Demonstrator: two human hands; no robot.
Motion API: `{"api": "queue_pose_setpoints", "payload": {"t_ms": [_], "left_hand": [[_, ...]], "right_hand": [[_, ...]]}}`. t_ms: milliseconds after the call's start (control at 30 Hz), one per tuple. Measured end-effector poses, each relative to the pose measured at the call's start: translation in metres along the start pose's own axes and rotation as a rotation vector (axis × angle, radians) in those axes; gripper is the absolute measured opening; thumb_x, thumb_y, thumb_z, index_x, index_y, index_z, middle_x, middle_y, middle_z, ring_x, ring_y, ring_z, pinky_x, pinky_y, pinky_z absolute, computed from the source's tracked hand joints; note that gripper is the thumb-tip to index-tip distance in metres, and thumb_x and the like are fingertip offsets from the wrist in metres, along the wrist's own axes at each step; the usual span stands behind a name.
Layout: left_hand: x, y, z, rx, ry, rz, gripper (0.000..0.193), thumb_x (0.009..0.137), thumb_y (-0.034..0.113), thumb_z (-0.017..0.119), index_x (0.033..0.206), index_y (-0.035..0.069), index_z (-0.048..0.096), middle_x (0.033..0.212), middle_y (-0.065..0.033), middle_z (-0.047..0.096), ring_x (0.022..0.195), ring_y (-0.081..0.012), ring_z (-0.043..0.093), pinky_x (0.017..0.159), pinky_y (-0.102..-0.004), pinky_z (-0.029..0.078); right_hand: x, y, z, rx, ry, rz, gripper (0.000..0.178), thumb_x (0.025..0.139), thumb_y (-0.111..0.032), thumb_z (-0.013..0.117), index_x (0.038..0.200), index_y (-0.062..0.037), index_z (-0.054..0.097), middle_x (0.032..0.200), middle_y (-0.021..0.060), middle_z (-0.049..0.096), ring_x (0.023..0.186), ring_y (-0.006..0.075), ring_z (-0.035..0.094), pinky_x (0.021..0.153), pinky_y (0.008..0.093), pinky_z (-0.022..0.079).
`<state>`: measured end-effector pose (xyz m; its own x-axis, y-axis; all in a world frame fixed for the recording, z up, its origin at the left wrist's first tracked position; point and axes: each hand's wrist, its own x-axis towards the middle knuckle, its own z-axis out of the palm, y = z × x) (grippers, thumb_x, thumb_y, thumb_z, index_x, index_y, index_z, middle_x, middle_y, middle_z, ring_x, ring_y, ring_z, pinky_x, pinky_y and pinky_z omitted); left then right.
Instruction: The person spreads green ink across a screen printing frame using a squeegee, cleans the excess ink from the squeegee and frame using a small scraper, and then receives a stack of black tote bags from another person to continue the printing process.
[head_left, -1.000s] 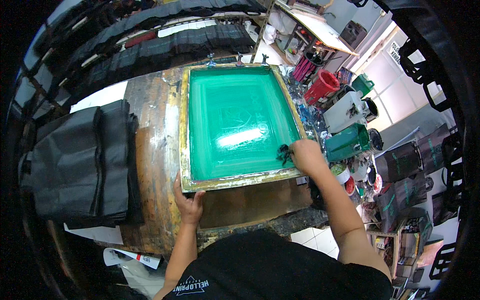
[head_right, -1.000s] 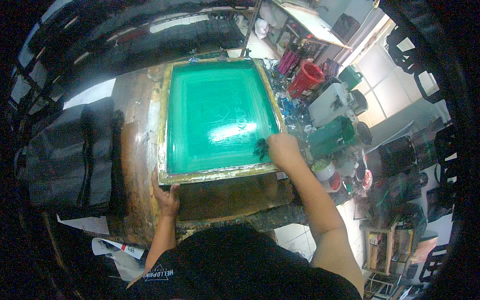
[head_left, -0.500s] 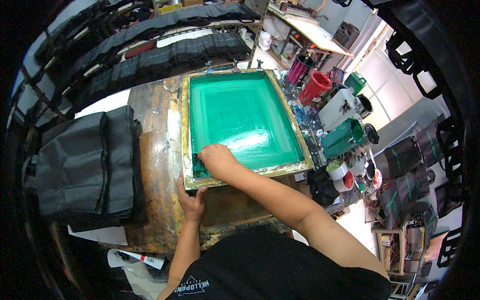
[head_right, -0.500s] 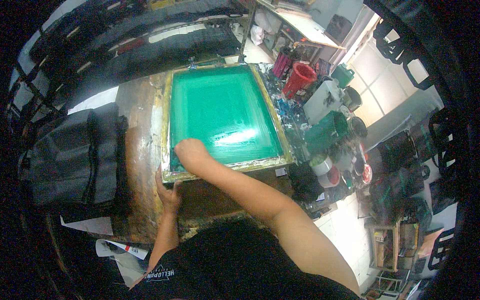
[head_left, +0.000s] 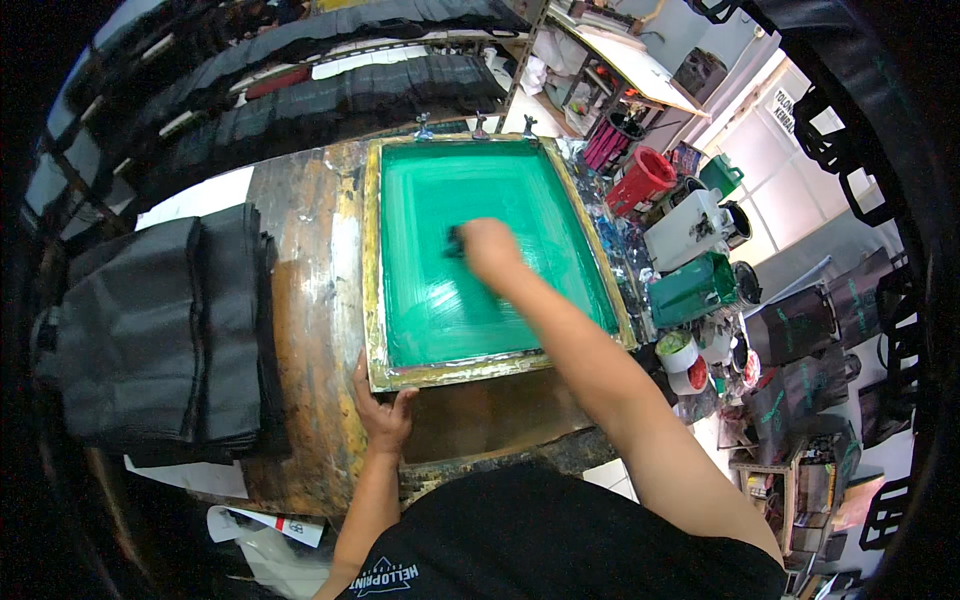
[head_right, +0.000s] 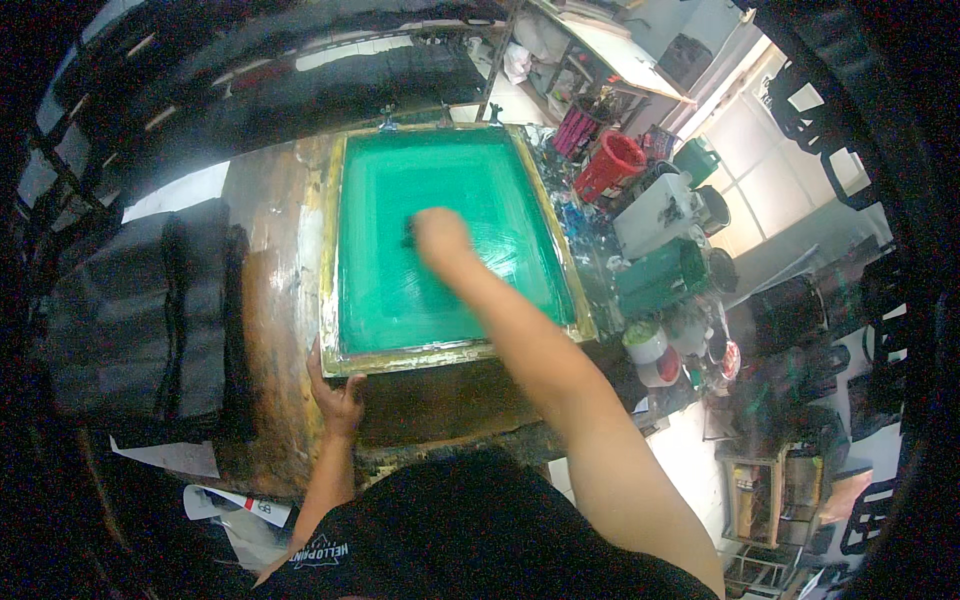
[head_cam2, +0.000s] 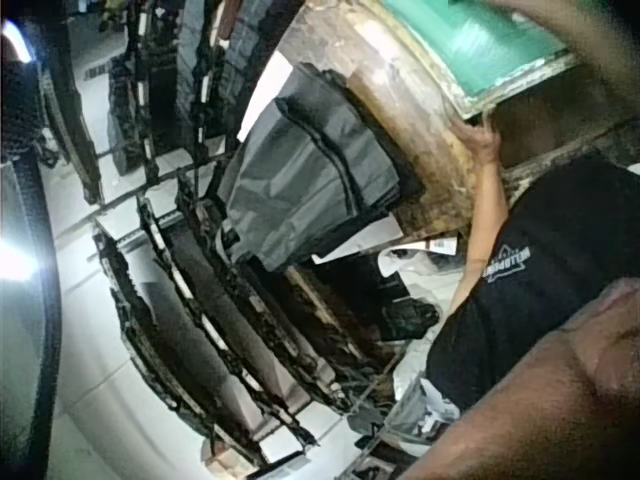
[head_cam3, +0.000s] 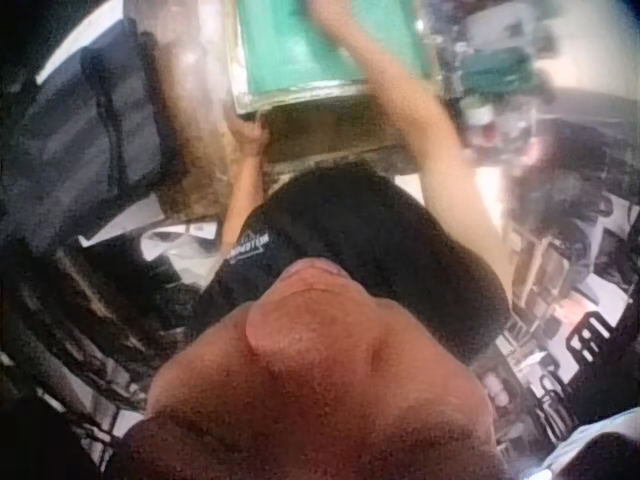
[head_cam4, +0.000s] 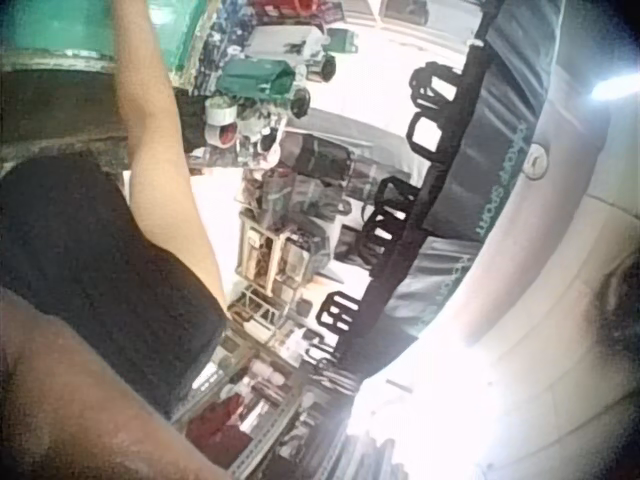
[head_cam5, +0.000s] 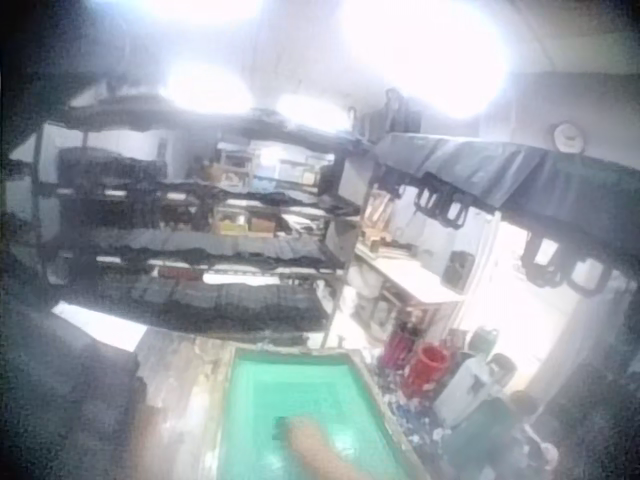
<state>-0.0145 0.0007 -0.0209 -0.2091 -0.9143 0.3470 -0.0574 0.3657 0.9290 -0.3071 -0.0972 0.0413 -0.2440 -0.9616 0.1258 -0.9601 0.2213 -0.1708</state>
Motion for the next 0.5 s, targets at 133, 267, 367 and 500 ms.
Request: {"api": "queue_pose_setpoints", "payload": {"t_ms": [133, 267, 367, 500], "left_hand": [[0.002, -0.001, -0.003, 0.028, -0.001, 0.012, 0.093, 0.079, 0.048, 0.076, 0.142, -0.005, 0.034, 0.135, -0.0198, 0.046, 0.121, -0.0273, 0.05, 0.102, -0.0369, 0.041], [-0.001, -0.005, -0.006, 0.013, 0.001, -0.032, 0.095, 0.078, 0.047, 0.078, 0.143, -0.006, 0.033, 0.135, -0.02, 0.046, 0.122, -0.0278, 0.05, 0.102, -0.0374, 0.041], [-0.001, -0.008, -0.001, -0.06, -0.015, -0.046, 0.097, 0.077, 0.046, 0.079, 0.143, -0.006, 0.031, 0.136, -0.0199, 0.046, 0.123, -0.0275, 0.049, 0.103, -0.0377, 0.041], [-0.001, -0.003, 0.0, -0.089, 0.002, -0.023, 0.099, 0.076, 0.045, 0.08, 0.144, -0.005, 0.029, 0.136, -0.0189, 0.046, 0.122, -0.027, 0.05, 0.103, -0.0376, 0.041]], "right_hand": [[0.031, -0.06, 0.027, 0.074, 0.069, -0.313, 0.017, 0.081, -0.009, 0.054, 0.083, -0.0065, 0.071, 0.088, 0.0192, 0.068, 0.084, 0.0372, 0.067, 0.074, 0.048, 0.054], [0.064, -0.016, 0.015, 0.046, -0.067, -0.117, 0.019, 0.085, -0.012, 0.051, 0.088, -0.0048, 0.068, 0.094, 0.0197, 0.067, 0.09, 0.035, 0.066, 0.075, 0.0469, 0.054], [0.076, 0.098, 0.026, -0.039, 0.22, 0.045, 0.021, 0.087, -0.017, 0.055, 0.084, -0.0061, 0.073, 0.089, 0.0221, 0.068, 0.085, 0.0388, 0.067, 0.076, 0.0494, 0.053], [0.087, 0.152, 0.003, -0.103, 0.193, 0.317, 0.021, 0.086, -0.015, 0.055, 0.083, -0.005, 0.073, 0.086, 0.0213, 0.069, 0.081, 0.0391, 0.068, 0.074, 0.0494, 0.054]]}}
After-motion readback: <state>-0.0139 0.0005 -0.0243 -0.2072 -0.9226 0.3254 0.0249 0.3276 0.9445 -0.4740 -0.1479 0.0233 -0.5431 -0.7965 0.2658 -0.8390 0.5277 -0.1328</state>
